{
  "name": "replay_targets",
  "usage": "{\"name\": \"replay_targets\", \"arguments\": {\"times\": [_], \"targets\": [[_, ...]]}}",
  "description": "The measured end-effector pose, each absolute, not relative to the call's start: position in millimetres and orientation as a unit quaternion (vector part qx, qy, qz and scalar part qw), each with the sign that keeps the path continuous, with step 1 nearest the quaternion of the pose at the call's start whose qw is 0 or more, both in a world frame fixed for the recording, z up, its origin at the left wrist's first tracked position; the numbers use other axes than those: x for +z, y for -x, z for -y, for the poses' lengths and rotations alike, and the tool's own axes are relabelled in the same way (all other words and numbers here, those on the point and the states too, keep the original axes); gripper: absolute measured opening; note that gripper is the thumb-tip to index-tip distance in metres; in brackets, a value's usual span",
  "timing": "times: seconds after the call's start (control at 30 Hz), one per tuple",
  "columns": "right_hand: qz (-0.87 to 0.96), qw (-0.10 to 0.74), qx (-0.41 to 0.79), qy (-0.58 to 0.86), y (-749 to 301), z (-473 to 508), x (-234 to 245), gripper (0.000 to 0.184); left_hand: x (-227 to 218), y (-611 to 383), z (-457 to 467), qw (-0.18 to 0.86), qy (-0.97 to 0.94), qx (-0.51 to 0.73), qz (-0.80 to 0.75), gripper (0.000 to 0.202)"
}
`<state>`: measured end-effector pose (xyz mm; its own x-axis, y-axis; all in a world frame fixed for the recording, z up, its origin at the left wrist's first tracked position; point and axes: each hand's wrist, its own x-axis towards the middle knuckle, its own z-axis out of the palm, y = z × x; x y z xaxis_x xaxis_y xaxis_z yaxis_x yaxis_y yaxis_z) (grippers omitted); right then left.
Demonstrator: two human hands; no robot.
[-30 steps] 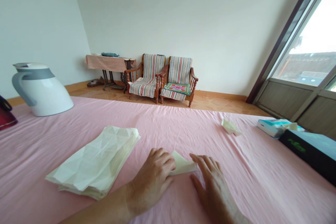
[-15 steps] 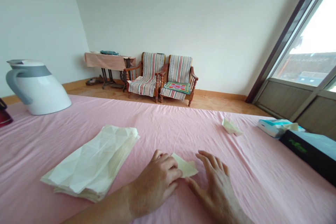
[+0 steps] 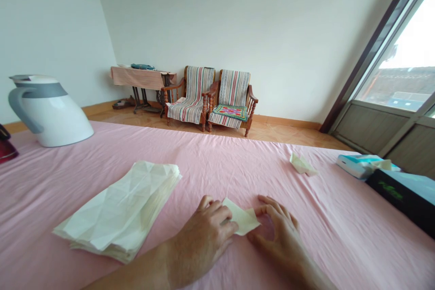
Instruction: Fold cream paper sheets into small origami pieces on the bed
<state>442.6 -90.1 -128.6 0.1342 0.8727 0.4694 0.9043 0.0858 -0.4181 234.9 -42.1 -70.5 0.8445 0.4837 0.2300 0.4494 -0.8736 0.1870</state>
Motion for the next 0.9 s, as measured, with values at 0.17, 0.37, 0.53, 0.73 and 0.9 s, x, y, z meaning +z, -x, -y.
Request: {"name": "replay_targets", "arguments": {"times": [0.17,0.37,0.53,0.73,0.9], "targets": [[0.650,0.336,-0.028,0.682,-443.3,89.7,-129.5,0.016,-67.0,-236.9,42.4,0.053,-0.961,0.130,-0.237,0.010],[0.651,0.336,-0.002,0.681,-446.2,89.7,-127.1,0.015,-63.6,-238.8,42.6,0.066,-0.962,0.114,-0.240,0.011],[0.690,0.282,0.050,0.665,-455.6,89.5,-118.0,0.021,-63.7,-239.4,42.8,0.080,-0.962,0.115,-0.234,0.016],[0.703,0.275,0.050,0.654,-456.5,91.4,-115.6,0.028,-66.6,-239.7,42.4,0.077,-0.962,0.119,-0.233,0.016],[0.705,0.285,0.075,0.645,-456.3,92.1,-118.4,0.030,-67.2,-239.3,42.3,0.082,-0.962,0.122,-0.232,0.014]]}}
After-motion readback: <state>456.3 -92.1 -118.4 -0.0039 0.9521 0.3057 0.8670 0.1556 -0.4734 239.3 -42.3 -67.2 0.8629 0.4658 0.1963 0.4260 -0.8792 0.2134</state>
